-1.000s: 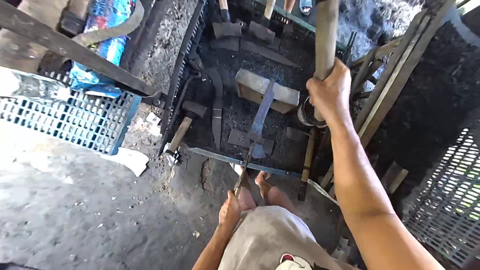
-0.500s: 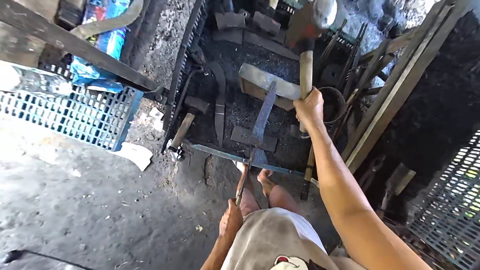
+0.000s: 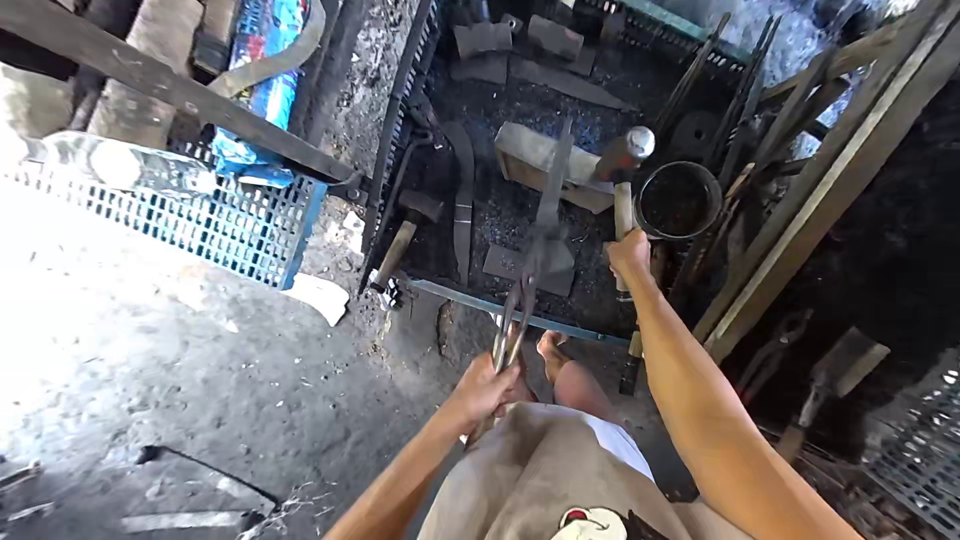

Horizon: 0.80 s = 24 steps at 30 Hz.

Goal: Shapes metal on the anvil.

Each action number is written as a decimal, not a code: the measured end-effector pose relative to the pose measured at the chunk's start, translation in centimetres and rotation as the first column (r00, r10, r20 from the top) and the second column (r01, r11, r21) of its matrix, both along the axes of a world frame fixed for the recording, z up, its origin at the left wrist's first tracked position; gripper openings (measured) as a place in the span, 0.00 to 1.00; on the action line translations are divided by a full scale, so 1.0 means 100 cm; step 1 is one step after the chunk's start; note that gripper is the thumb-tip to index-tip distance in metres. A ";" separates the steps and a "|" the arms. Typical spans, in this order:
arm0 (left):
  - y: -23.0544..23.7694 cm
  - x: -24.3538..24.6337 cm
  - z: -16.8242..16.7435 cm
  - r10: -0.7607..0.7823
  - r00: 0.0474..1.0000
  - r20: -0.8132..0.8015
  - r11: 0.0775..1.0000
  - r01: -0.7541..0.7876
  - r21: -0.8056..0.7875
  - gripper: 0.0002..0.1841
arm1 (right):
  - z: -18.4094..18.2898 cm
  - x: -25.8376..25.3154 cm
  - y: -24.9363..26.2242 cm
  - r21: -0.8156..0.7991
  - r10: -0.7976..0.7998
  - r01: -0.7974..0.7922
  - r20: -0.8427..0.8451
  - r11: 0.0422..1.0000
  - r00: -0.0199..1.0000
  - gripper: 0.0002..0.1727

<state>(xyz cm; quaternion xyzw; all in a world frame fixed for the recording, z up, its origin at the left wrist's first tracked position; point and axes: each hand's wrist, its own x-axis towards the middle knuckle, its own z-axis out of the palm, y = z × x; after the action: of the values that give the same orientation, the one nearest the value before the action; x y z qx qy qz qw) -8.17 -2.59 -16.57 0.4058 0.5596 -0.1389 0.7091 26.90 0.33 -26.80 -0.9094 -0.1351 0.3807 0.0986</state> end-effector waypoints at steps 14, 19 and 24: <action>0.056 0.091 0.067 0.565 0.804 0.185 0.738 -0.392 -0.549 0.09 | 0.011 -0.050 -0.044 0.030 -0.138 0.149 -0.229 0.988 0.964 0.22; 0.049 0.045 -0.092 0.656 0.602 0.456 0.631 -0.107 -0.768 0.12 | -0.046 -0.076 -0.073 -0.068 -0.259 0.269 -0.569 0.961 0.781 0.12; 0.044 0.015 -0.176 0.418 0.813 0.405 0.886 -0.268 -0.377 0.28 | -0.157 -0.087 -0.107 -0.295 -0.376 0.235 -0.684 0.926 0.625 0.13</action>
<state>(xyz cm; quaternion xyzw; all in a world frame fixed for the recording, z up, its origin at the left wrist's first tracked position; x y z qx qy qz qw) -6.62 1.84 -34.21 0.2046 0.4046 0.0129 0.8912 18.19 -10.36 -42.46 -0.6960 0.1066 0.6987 0.1264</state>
